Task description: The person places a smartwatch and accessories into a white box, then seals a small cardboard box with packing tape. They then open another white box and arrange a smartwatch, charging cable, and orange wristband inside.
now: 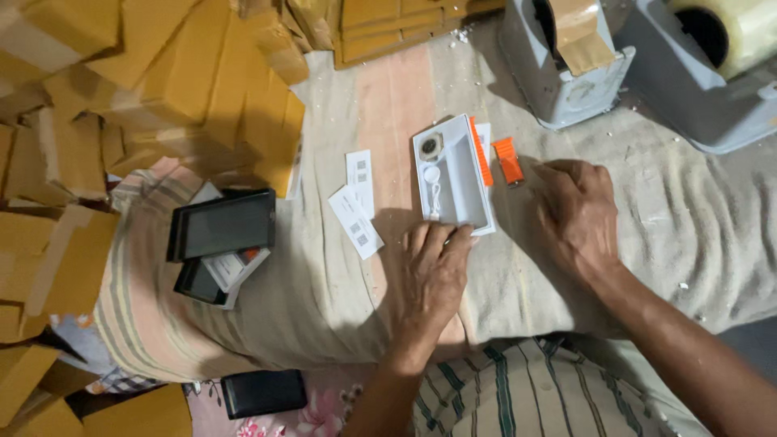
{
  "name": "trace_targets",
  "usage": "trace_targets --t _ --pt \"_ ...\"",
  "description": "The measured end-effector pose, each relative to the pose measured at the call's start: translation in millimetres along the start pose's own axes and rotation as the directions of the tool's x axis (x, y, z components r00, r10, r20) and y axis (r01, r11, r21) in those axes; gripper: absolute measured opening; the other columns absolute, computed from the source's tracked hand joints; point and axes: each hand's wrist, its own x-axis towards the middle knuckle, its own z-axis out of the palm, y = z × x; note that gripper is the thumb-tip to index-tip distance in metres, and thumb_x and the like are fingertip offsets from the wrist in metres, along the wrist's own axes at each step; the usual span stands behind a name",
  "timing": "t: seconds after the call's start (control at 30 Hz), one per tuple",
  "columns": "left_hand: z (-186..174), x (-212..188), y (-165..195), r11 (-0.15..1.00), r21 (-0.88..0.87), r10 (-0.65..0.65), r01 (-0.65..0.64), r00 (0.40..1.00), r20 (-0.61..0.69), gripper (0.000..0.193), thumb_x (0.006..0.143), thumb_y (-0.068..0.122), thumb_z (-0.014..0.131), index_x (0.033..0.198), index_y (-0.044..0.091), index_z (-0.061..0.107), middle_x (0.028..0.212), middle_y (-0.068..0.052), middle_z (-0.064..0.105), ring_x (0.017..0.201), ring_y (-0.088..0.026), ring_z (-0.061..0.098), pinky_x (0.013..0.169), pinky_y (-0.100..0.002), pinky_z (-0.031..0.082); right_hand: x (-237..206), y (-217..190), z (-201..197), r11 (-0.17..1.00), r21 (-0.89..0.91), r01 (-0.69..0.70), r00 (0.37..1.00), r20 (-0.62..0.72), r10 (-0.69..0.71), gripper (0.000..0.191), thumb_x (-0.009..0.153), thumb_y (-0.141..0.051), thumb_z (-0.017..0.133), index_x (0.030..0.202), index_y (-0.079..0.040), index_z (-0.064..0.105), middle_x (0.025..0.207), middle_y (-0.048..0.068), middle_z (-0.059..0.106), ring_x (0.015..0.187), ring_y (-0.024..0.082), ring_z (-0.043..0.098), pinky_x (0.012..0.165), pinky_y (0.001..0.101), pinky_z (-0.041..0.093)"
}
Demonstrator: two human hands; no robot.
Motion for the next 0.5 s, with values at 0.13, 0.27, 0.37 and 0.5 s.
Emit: trace_targets --t 0.13,0.27,0.37,0.5 --pt "-26.2 2.7 -6.0 0.992 -0.12 -0.063 0.048 0.991 -0.118 0.021 0.087 0.006 0.08 0.107 0.005 0.074 0.102 -0.006 0.066 0.1 -0.026 0.061 0.087 -0.039 0.051 41.6 -5.3 29.0 0.979 -0.194 0.058 0.998 0.05 -0.049 0.026 0.089 -0.021 0.073 0.112 -0.009 0.075 0.126 0.015 0.065 0.116 0.036 0.057 0.104 0.0481 0.047" --pt "-41.6 6.6 -6.5 0.987 -0.148 -0.077 0.058 0.988 -0.132 0.022 0.087 0.007 0.08 0.108 0.005 0.073 0.103 -0.008 0.066 0.098 -0.028 0.062 0.083 -0.04 0.051 64.0 -13.8 67.8 0.891 -0.453 -0.021 0.972 0.198 0.124 0.055 0.076 -0.046 0.082 0.107 -0.002 0.074 0.117 0.021 0.06 0.112 0.039 0.053 0.09 0.0505 0.046" --pt "-41.2 5.4 -6.0 0.988 -0.149 -0.065 0.044 0.989 -0.135 0.022 0.088 0.007 0.078 0.109 0.005 0.073 0.103 -0.007 0.066 0.099 -0.028 0.062 0.083 -0.04 0.052 70.4 -5.9 85.3 0.862 -0.506 -0.025 0.983 0.146 0.114 0.061 0.081 -0.047 0.081 0.112 0.004 0.072 0.118 0.023 0.06 0.113 0.04 0.053 0.088 0.0499 0.049" --pt "-32.7 2.9 -5.2 0.992 -0.124 0.006 -0.021 0.993 -0.119 0.02 0.09 0.005 0.076 0.109 0.005 0.071 0.105 -0.007 0.065 0.101 -0.027 0.062 0.086 -0.039 0.053 62.0 19.6 67.7 0.875 -0.48 -0.065 0.986 0.104 0.13 0.054 0.084 -0.041 0.08 0.112 0.004 0.072 0.12 0.024 0.061 0.115 0.042 0.055 0.09 0.048 0.054"
